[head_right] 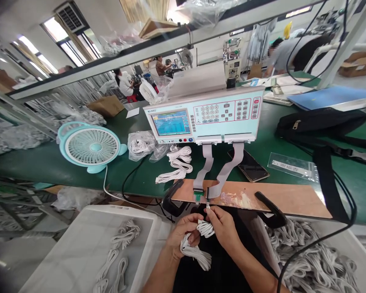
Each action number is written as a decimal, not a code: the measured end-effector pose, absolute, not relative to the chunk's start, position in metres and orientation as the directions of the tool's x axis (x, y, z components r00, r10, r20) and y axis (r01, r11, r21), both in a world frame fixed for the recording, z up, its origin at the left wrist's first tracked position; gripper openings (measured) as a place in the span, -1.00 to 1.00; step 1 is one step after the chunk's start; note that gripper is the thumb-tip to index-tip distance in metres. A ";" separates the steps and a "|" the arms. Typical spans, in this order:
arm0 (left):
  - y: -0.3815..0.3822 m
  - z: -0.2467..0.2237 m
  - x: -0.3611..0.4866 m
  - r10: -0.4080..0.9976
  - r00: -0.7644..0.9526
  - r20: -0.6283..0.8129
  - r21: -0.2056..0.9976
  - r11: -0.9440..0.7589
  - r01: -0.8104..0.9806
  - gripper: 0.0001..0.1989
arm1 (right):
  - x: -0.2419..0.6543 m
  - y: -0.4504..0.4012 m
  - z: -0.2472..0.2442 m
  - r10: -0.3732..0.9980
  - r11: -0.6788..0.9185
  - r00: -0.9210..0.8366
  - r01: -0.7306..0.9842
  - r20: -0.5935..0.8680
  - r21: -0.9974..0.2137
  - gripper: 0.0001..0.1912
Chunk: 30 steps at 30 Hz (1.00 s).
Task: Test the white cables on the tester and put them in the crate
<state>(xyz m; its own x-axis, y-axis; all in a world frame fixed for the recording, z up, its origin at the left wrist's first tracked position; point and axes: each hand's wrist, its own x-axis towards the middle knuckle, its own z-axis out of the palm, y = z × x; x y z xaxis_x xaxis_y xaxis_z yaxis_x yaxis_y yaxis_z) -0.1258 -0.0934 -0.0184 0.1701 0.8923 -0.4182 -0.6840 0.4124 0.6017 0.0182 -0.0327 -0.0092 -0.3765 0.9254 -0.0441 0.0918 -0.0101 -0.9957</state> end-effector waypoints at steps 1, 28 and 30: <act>-0.093 -0.018 -0.125 0.895 0.151 -0.420 0.614 0.403 -0.679 -0.67 | 0.017 -0.033 -0.008 0.927 -0.029 -0.371 0.075 -0.055 -0.997 -0.61; -0.074 -0.006 -0.116 0.902 -0.357 -0.242 0.970 0.213 -0.118 -0.79 | 0.011 -0.030 -0.002 0.818 -0.514 -0.428 -0.242 -0.385 -0.823 -0.72; -0.072 -0.006 -0.115 0.886 -0.387 -0.254 0.966 0.213 -0.146 -0.78 | 0.010 -0.030 0.001 0.810 -0.537 -0.412 -0.231 -0.418 -0.812 -0.72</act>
